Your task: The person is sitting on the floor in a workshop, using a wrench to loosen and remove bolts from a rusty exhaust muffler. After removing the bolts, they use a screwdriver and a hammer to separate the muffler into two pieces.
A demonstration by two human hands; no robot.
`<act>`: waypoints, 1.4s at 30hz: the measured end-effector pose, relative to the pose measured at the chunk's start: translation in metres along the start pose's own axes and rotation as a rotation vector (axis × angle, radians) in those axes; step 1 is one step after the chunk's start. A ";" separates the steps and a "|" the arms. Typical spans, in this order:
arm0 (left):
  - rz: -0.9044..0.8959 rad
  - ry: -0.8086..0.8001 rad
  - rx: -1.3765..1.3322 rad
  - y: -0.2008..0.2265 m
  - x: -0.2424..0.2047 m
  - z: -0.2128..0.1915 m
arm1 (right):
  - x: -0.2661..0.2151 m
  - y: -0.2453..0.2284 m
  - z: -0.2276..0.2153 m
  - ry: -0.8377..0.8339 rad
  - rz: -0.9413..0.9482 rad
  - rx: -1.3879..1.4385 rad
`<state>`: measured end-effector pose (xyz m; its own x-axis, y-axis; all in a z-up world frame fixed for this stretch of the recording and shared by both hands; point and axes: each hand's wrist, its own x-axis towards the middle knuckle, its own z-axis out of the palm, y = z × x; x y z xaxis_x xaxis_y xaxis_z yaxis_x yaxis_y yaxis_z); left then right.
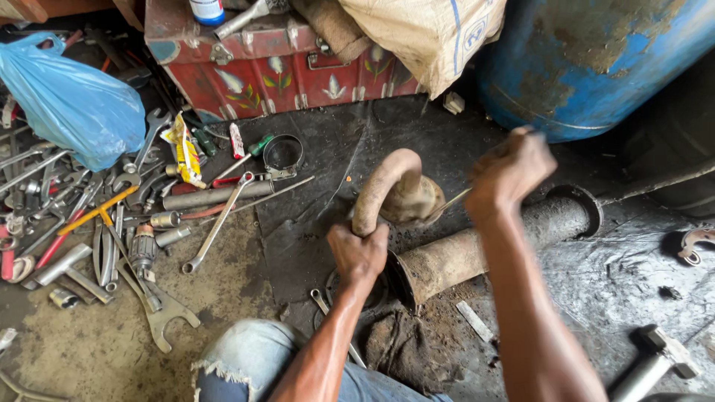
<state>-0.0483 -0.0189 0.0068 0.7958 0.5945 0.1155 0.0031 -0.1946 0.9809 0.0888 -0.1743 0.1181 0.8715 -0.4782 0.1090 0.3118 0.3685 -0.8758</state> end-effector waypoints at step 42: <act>-0.113 0.077 -0.047 -0.005 0.008 -0.001 | 0.006 0.012 -0.010 0.167 0.099 0.062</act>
<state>-0.0430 -0.0123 0.0029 0.7429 0.6693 0.0134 0.0605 -0.0870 0.9944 0.0945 -0.1803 0.1034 0.8258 -0.5608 -0.0596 0.2552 0.4659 -0.8472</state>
